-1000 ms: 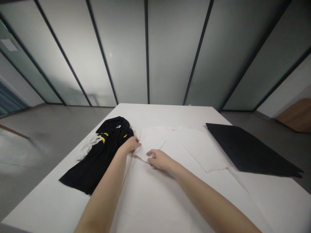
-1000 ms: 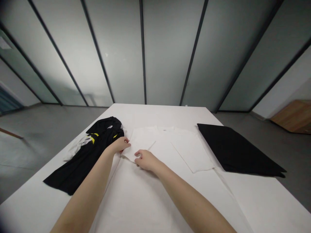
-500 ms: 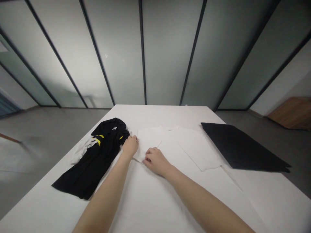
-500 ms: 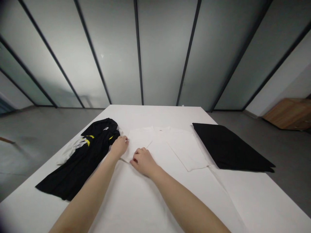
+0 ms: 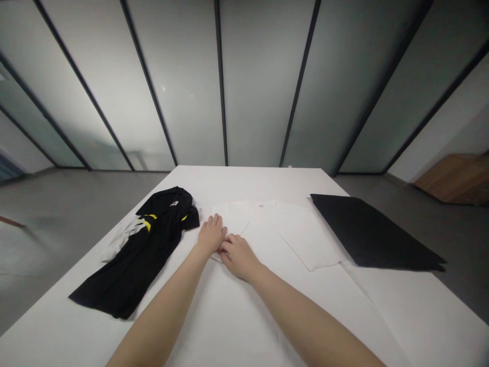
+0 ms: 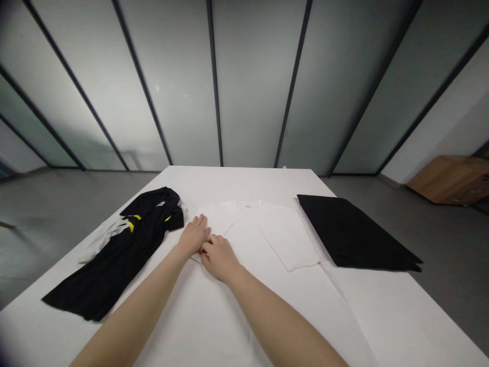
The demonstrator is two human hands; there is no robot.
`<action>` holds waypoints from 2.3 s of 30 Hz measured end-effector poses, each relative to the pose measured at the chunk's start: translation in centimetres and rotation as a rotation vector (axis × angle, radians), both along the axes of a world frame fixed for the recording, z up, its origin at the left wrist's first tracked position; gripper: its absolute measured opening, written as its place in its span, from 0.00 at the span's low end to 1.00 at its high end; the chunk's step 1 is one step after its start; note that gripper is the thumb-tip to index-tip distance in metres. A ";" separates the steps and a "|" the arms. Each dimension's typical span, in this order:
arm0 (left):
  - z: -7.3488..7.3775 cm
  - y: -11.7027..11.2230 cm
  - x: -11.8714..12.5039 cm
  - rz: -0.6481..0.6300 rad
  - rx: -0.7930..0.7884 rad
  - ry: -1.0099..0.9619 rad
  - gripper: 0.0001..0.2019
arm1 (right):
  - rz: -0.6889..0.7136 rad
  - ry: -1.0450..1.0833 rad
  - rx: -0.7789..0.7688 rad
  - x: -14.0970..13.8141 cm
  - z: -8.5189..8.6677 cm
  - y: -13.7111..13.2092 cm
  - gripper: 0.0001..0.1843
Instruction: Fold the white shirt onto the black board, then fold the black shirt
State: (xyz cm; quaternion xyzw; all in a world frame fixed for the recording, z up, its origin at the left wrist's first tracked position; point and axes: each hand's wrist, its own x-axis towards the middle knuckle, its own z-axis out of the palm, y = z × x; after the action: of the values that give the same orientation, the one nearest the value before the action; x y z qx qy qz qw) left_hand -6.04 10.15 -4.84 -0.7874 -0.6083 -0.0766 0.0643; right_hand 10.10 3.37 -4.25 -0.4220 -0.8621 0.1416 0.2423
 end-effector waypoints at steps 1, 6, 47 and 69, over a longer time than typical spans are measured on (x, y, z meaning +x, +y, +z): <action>-0.6 0.3 -0.1 0.003 0.009 0.004 0.26 | -0.005 -0.003 0.001 0.0 -0.1 0.0 0.06; -1.8 3.6 -1.1 0.051 -0.044 -0.005 0.32 | -0.019 -0.010 -0.008 0.0 -0.3 0.1 0.07; 2.6 8.4 -0.2 0.273 0.054 -0.276 0.18 | 0.042 -0.048 0.000 0.2 0.4 -0.2 0.07; -1.0 -0.3 -0.3 0.029 -0.026 -0.010 0.29 | -0.436 -0.214 -0.239 4.1 -0.7 3.2 0.37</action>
State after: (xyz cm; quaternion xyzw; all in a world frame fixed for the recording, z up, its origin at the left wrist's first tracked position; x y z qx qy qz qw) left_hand -6.29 9.81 -5.84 -0.7788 -0.6209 -0.0719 0.0522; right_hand 14.16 6.52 -4.97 -0.6357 -0.7487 0.1415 0.1232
